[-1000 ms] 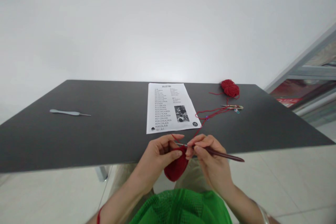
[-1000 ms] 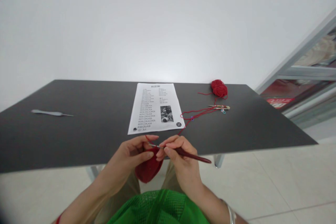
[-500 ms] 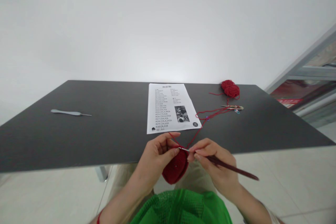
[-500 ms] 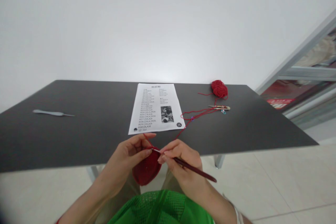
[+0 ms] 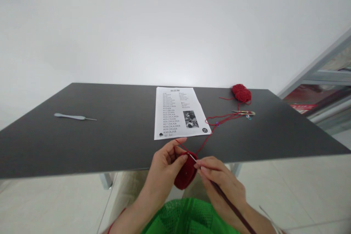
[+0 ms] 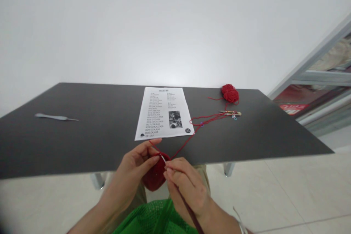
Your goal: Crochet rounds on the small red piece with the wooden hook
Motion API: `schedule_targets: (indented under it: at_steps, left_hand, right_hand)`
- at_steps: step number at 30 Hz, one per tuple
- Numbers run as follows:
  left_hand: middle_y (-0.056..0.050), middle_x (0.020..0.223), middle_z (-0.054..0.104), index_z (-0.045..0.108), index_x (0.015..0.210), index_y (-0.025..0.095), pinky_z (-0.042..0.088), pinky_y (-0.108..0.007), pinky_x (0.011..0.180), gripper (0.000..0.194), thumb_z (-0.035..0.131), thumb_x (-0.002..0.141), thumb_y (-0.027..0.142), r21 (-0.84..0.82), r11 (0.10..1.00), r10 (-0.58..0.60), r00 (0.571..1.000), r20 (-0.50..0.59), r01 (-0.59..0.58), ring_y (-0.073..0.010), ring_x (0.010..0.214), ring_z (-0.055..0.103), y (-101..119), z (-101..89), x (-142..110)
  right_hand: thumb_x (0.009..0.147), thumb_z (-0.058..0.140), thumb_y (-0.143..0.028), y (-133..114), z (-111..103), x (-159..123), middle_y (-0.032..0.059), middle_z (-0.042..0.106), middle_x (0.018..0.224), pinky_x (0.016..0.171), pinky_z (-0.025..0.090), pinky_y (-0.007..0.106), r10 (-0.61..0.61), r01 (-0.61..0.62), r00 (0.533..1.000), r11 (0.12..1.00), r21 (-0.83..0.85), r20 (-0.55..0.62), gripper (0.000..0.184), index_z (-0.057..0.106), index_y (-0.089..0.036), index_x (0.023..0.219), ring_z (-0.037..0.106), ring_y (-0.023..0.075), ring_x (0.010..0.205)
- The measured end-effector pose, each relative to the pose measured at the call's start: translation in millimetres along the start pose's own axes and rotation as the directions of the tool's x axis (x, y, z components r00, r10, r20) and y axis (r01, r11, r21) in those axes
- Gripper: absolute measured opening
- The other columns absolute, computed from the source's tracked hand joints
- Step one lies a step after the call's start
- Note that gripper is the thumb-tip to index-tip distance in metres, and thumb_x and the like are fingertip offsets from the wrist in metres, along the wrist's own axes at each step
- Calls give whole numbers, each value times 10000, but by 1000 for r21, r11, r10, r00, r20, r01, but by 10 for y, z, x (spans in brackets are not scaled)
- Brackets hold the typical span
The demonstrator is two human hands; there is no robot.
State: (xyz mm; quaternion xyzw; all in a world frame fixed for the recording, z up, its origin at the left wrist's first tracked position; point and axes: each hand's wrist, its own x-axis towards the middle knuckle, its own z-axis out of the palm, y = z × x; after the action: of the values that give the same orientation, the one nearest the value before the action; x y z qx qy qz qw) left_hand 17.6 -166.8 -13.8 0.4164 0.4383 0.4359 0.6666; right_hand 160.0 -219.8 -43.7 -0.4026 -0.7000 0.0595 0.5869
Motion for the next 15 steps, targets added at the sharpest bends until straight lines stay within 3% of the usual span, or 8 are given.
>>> schedule_targets:
  at_steps: [5, 8, 11, 15]
  left_hand:
    - [42, 626, 610, 658, 1015, 160, 420, -240, 584, 327, 696, 691, 184, 101, 993, 63, 998, -30, -59, -133, 605, 562, -17, 23, -25]
    - [45, 613, 607, 669, 1019, 163, 414, -236, 581, 359, 735, 668, 191, 61, 998, 34, 999, -17, -33, -131, 600, 560, -38, 27, -37]
    - [39, 634, 611, 688, 1011, 155, 398, -214, 570, 395, 786, 630, 188, -116, 991, -61, 998, 25, 64, -107, 591, 545, -54, -1, -22]
    - [39, 633, 590, 707, 1025, 134, 390, -187, 577, 455, 824, 586, 155, -278, 922, -237, 961, 144, 269, -72, 568, 520, -54, -57, 30]
  right_hand:
    - [840, 568, -24, -1, 79, -49, 52, 706, 886, 666, 603, 241, 24, -24, 999, 1000, -14, -21, 291, 620, -255, 1011, 705, 167, 807]
    - [859, 571, -44, 101, 116, -82, 45, 699, 888, 654, 590, 248, 65, -66, 998, 998, 7, 4, 266, 618, -265, 1000, 692, 163, 791]
    - [866, 588, -72, 275, 100, -70, 65, 713, 942, 674, 587, 291, -70, 71, 993, 997, -9, 90, 304, 620, -261, 1101, 673, 181, 804]
    - [865, 578, -46, 428, 13, 0, 83, 737, 948, 653, 593, 306, -303, 316, 931, 948, -30, 203, 399, 596, -250, 1208, 673, 194, 790]
